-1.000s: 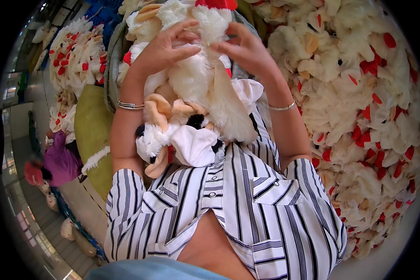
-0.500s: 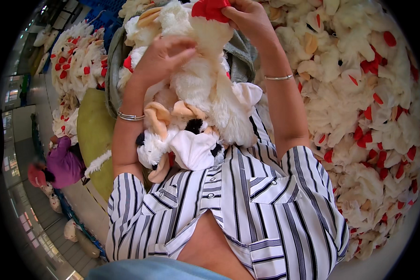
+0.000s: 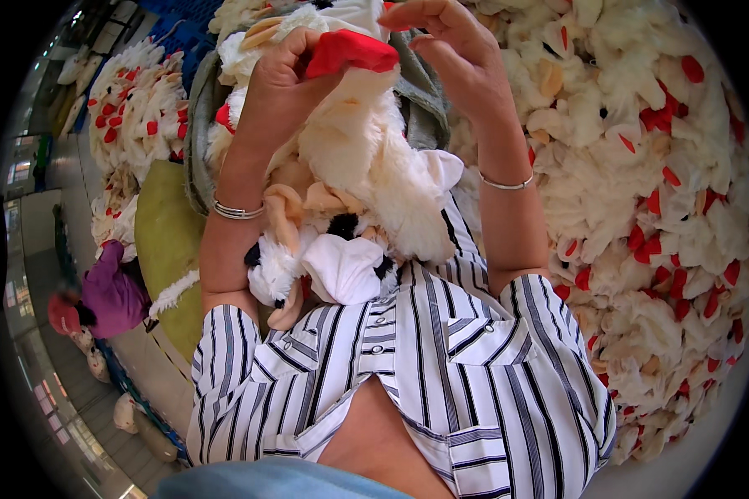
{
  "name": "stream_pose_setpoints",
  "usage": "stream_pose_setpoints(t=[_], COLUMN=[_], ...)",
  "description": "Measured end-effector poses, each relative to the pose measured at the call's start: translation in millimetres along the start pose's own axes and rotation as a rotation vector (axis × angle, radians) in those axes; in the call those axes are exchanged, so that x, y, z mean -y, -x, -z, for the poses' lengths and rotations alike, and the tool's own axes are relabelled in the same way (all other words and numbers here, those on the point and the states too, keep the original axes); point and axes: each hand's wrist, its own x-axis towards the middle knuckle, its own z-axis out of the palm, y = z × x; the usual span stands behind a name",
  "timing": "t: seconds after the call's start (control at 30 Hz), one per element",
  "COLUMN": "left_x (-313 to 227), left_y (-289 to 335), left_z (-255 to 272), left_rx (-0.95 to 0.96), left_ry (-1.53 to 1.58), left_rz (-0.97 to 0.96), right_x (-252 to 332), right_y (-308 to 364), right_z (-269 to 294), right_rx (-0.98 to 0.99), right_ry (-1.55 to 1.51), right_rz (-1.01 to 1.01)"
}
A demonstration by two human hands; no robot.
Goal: The person picks up white stuffed animal toys from a large sack, turns them over to check the seams and stuffing, and places them back into the sack or onto a pile. The worker handles the toys one by one in a repetitive inspection loop.
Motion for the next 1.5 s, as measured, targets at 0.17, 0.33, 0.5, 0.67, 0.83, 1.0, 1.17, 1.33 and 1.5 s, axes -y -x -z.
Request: stream_pose_setpoints(t=[0.17, 0.33, 0.5, 0.67, 0.83, 1.0, 1.17, 1.33, 1.5], left_x=[-10, 3, 6, -7, -21, -19, -15, -22, -28], left_y=[2, 5, 8, 14, 20, 17, 18, 22, 21], left_z=[-5, -5, -1, -15, -15, -17, -20, -18, -20], left_rx=[-0.002, -0.063, -0.259, -0.129, 0.077, 0.005, -0.039, -0.083, -0.156], left_ry=[-0.144, 0.166, 0.249, 0.097, 0.227, 0.253, 0.217, 0.203, 0.223], left_rz=[-0.07, -0.146, 0.028, 0.017, 0.04, 0.034, 0.08, 0.132, 0.081], right_x=[24, 17, 25, 33, 15, 22, 21, 18, 17], right_y=[3, 6, 9, 23, 21, 20, 23, 22, 19], right_z=[-25, -24, -10, -45, -50, -53, -54, -51, -54], right_rx=[-0.004, -0.102, -0.08, 0.119, -0.095, -0.098, -0.121, -0.14, -0.206], right_ry=[0.402, 0.058, -0.004, -0.082, -0.049, -0.007, 0.046, 0.233, 0.318], right_rz=[-0.035, -0.111, -0.104, -0.271, -0.173, -0.194, -0.198, -0.203, -0.149])
